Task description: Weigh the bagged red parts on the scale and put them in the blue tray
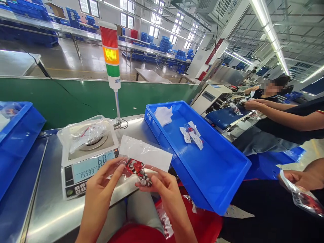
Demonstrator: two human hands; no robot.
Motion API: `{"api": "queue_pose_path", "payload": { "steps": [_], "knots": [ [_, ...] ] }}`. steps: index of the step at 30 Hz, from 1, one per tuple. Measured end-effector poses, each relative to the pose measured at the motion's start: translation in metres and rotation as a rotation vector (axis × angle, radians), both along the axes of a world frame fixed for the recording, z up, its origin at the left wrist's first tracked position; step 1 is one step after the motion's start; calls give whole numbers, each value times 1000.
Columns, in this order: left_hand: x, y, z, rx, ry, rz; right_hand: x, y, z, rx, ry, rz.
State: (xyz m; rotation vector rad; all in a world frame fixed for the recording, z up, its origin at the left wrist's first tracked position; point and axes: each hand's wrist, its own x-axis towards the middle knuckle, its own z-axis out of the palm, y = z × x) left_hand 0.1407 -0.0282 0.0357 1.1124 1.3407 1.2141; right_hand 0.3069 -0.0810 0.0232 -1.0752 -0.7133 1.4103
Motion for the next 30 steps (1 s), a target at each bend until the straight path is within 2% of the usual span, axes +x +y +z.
{"api": "queue_pose_path", "payload": {
  "steps": [2,7,11,19,24,28,30],
  "knots": [
    [0,-1,1,14,-11,1,0,3,3,-6,-25,11],
    [-1,-6,2,40,-52,9,1,14,7,-8,-104,-91],
    [-2,-7,2,30,-82,13,4,21,10,36,-152,-102],
    [-3,-2,-4,-51,-136,-97,1,25,18,83,-205,-71],
    [-4,1,-9,-104,-254,-37,-1,26,16,70,-264,-7],
    [-8,4,-12,-131,-221,-26,12,32,15,89,-308,6],
    [-8,5,-14,-150,-201,-99,24,36,15,117,-321,11]
  ]
}}
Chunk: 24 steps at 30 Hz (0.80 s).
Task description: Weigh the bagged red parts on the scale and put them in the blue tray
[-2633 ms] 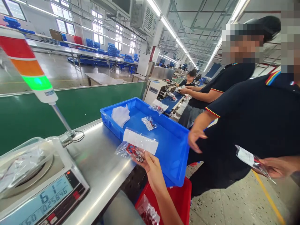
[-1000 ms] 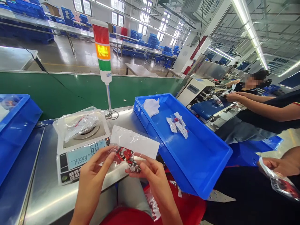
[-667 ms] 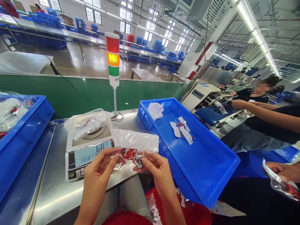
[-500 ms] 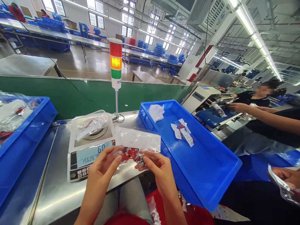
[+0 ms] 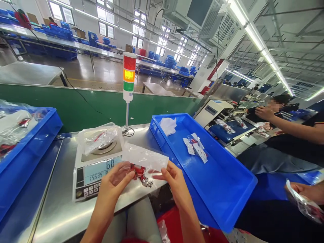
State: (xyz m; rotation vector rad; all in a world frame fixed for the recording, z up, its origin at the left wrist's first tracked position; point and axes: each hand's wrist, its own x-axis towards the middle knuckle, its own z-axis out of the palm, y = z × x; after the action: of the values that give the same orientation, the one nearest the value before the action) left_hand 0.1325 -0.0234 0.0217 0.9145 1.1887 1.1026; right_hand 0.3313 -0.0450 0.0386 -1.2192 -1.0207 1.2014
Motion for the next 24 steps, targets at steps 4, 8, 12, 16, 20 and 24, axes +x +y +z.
{"api": "queue_pose_path", "payload": {
  "steps": [4,8,12,16,20,24],
  "knots": [
    [3,1,-11,47,24,-347,23,4,-3,-91,-123,257],
    [-12,18,-15,292,326,-244,39,-1,-18,-36,-527,158],
    [-34,62,-2,617,816,235,52,0,-29,82,-778,-129],
    [-24,110,2,658,970,272,54,15,-23,134,-894,-171],
    [-23,139,9,581,933,320,39,49,3,245,-997,-105],
    [-69,142,35,507,806,561,-8,108,35,405,-1101,34]
  ]
}}
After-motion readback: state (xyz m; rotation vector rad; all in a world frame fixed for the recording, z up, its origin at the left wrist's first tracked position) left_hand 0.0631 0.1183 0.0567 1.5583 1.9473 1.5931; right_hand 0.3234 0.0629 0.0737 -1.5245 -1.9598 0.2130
